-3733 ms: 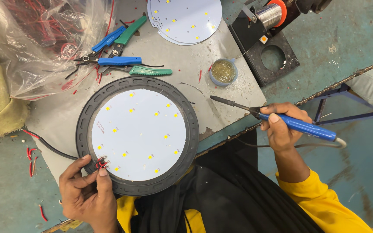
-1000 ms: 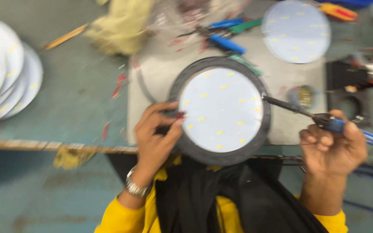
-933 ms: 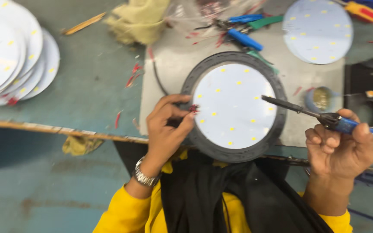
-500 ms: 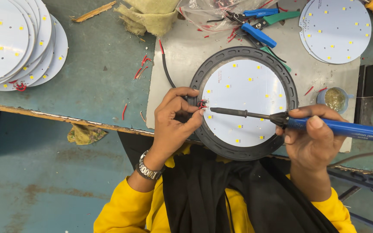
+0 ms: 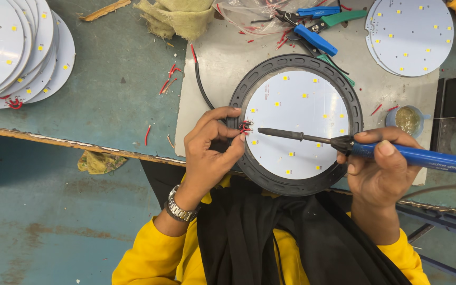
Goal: The person strips wires, applies flux, and solders red and black wires to a circular LED module using a soldering iron and solder. The person then cleans the soldering iron tip with a metal rod and places the finished module aside.
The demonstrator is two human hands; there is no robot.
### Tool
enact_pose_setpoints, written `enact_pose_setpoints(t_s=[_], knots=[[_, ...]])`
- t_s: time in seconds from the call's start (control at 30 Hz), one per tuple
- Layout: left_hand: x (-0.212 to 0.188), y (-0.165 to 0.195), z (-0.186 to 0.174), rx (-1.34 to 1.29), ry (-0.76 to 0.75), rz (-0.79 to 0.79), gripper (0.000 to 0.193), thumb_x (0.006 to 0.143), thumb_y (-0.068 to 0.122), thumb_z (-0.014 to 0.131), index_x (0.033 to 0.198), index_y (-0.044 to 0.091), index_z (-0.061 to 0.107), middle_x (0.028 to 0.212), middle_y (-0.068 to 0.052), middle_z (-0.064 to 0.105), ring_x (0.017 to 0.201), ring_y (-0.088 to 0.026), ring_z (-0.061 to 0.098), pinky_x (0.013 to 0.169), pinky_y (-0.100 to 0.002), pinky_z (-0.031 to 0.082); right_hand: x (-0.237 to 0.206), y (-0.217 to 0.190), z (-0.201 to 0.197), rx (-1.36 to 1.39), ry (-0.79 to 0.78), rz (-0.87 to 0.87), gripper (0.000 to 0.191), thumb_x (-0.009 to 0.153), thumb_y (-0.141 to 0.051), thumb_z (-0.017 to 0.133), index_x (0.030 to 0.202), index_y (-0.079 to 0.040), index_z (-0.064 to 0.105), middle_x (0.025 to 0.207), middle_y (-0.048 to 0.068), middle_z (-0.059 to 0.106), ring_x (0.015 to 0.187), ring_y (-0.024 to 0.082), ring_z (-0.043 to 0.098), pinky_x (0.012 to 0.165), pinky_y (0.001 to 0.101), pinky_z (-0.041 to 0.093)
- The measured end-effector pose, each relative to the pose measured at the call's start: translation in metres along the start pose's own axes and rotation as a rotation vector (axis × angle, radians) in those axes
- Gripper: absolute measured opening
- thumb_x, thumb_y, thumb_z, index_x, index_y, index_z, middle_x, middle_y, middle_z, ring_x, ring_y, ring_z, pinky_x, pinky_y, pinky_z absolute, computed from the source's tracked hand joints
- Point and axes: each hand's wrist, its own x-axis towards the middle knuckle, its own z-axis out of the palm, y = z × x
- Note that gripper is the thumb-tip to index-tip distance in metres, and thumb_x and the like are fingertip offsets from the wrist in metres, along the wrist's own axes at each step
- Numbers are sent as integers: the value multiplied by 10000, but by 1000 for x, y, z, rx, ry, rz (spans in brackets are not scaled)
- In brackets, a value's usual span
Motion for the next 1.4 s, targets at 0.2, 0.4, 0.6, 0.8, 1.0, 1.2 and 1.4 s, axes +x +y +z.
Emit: enact_pose_setpoints(t_s=[0.2, 0.4, 0.6, 0.8, 1.0, 1.2, 1.4], knots=[[2, 1, 0, 3, -2, 0, 140, 847, 22, 769, 849, -23, 637, 1242, -108, 700, 782, -79, 633, 699, -220, 514, -3, 0, 8, -84, -39, -38, 276, 1066, -164, 633, 1025, 109, 623, 924, 216, 676, 525, 166, 597, 584, 330, 585], [4, 2, 0, 14, -8, -46, 144, 815, 21, 767, 827, -22, 630, 1218, -94, 698, 730, -64, 600, 644, -214, 474, -7, -2, 13, -170, -85, -22, 311, 1049, -173, 644, 1016, 136, 626, 882, 216, 677, 545, 185, 623, 507, 240, 532], [5, 4, 1, 16, -6, -77, 139, 792, 14, 757, 814, -24, 625, 1210, -87, 698, 711, -59, 590, 629, -214, 471, -1, -4, 21, -180, -73, -25, 287, 1016, -174, 651, 1038, 110, 625, 888, 212, 683, 571, 192, 648, 478, 225, 535], [5, 4, 1, 23, -5, -78, 131, 785, 10, 750, 812, -22, 626, 1208, -89, 695, 724, -66, 603, 638, -220, 477, 1, -23, 36, -307, -43, 71, 301, 1001, -184, 655, 959, 114, 643, 865, 203, 681, 548, 154, 605, 512, 208, 494], [5, 4, 2, 35, -2, -55, 134, 784, 12, 751, 820, -19, 625, 1208, -94, 690, 765, -80, 619, 677, -229, 498, -8, -43, 51, -480, -39, 104, 289, 996, -202, 668, 934, 79, 646, 896, 189, 684, 596, 144, 586, 562, 209, 486], [5, 3, 2, 39, 5, -39, 136, 780, 8, 746, 826, -17, 621, 1214, -95, 694, 769, -83, 615, 682, -233, 499, -1, -20, 37, -357, 5, -58, 248, 981, -153, 646, 1008, 87, 592, 871, 232, 675, 487, 157, 574, 458, 227, 494], [4, 0, 1, 42, 6, -30, 144, 774, 9, 751, 822, -17, 618, 1211, -95, 698, 746, -84, 609, 659, -232, 489, 4, -7, 11, -97, -19, -97, 240, 1047, -117, 630, 1032, 116, 579, 917, 256, 664, 509, 172, 578, 536, 295, 557]])
